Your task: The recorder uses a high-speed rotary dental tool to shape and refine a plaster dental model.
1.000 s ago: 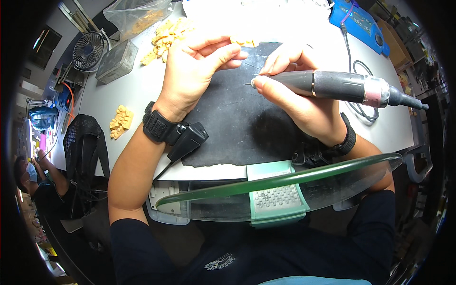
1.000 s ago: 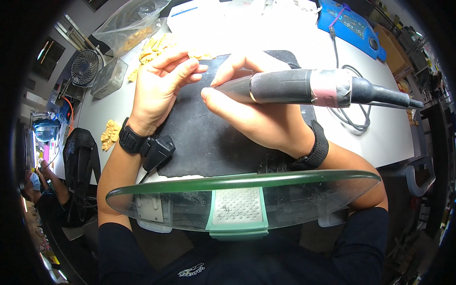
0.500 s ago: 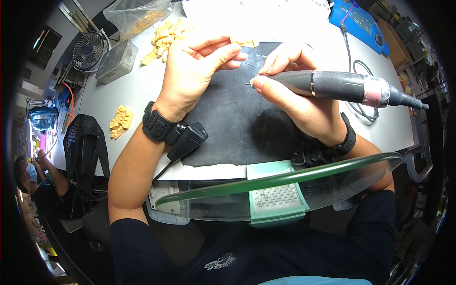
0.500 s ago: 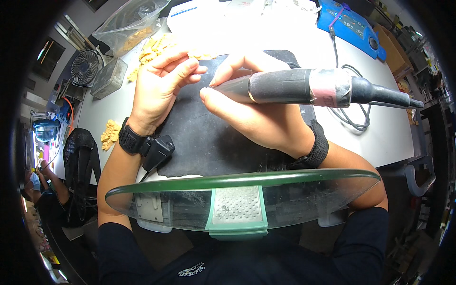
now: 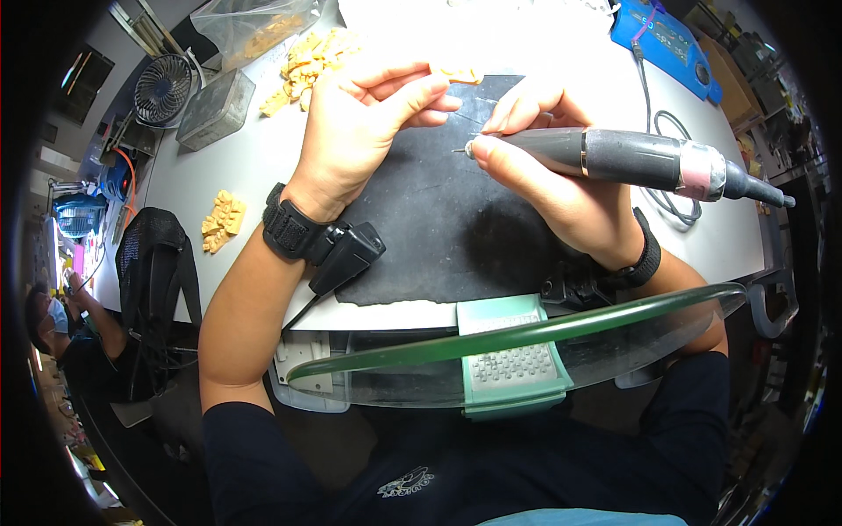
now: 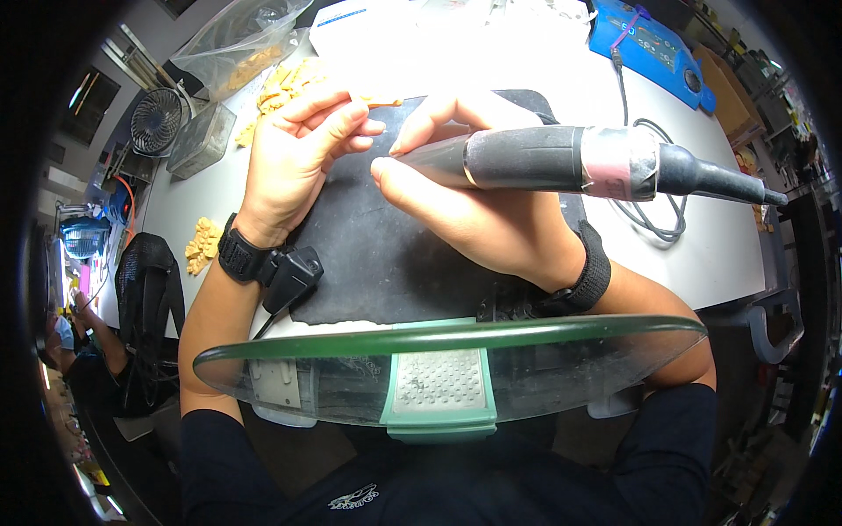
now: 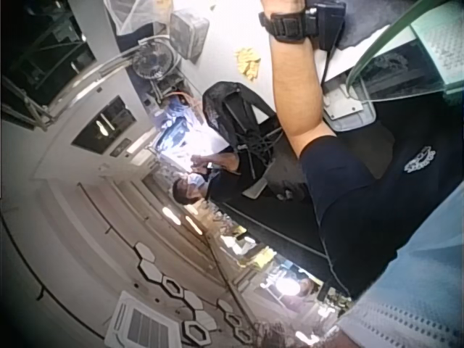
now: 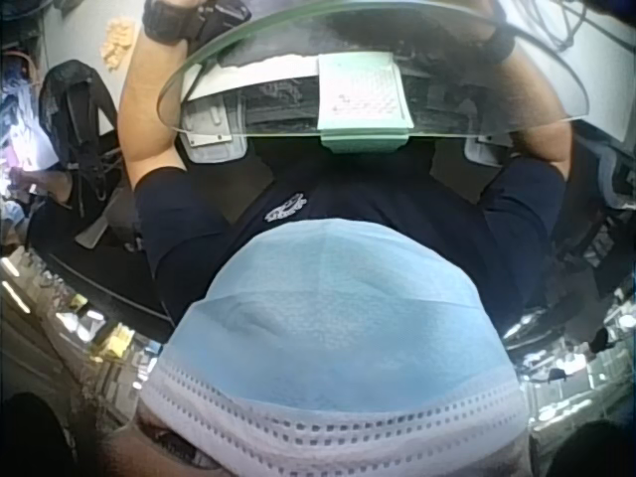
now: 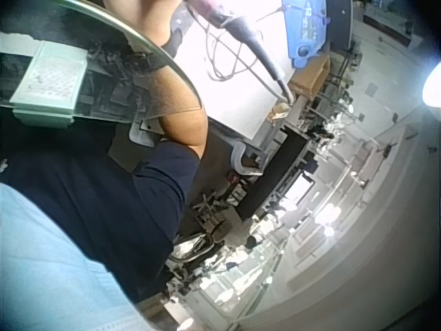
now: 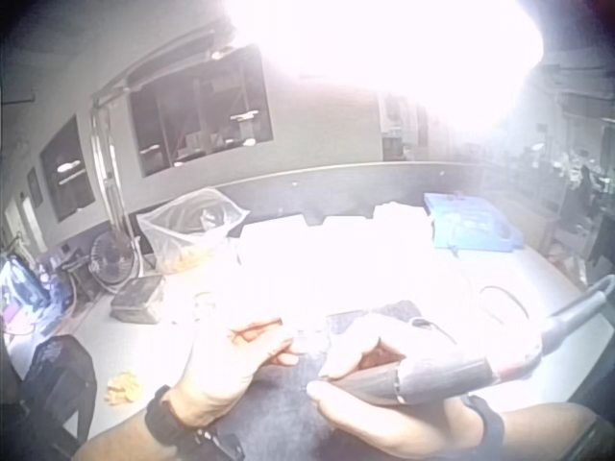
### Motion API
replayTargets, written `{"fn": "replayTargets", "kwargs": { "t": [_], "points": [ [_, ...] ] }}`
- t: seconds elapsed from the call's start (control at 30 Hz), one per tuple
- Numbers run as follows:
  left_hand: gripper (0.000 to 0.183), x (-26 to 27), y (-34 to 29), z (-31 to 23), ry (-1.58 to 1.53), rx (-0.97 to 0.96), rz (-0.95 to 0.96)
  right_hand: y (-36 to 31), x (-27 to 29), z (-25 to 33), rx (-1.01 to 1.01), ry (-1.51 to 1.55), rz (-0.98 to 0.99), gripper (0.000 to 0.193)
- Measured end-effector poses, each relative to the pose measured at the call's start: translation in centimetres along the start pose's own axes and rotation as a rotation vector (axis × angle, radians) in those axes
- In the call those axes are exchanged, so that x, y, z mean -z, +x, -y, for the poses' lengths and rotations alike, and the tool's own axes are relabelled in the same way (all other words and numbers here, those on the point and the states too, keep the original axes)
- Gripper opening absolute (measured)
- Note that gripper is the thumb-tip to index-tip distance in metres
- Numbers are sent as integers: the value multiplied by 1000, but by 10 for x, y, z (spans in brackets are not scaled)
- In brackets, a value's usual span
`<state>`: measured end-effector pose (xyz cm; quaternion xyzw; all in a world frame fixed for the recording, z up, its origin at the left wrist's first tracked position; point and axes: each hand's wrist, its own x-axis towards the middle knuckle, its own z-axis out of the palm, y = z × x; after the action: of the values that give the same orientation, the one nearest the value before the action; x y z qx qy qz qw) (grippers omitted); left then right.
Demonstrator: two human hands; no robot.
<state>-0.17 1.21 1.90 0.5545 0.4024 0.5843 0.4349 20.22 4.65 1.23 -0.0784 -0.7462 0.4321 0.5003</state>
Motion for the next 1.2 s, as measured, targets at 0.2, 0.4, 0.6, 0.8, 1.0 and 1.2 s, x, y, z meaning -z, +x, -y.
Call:
{"fn": "replayTargets", "kwargs": {
  "t": [0.2,0.4,0.6,0.8,1.0,1.2],
  "points": [
    [32,0,0,0,13,-3,-7,1,0,0,10,11,0,17],
    [32,-1,0,-1,36,-19,2,1,0,0,-9,32,-3,17],
    [32,-1,-1,-2,30,-24,-3,0,2,5,-58,27,39,17],
    [32,-9,-6,-7,44,-31,6,0,-1,2,-12,28,-9,16],
    [32,-16,-9,-16,12,-67,27,5,3,13,-42,99,13,16],
    [21,-1,6,-11,-14,-221,-147,7,8,4,-84,33,-37,16]
  ]
}}
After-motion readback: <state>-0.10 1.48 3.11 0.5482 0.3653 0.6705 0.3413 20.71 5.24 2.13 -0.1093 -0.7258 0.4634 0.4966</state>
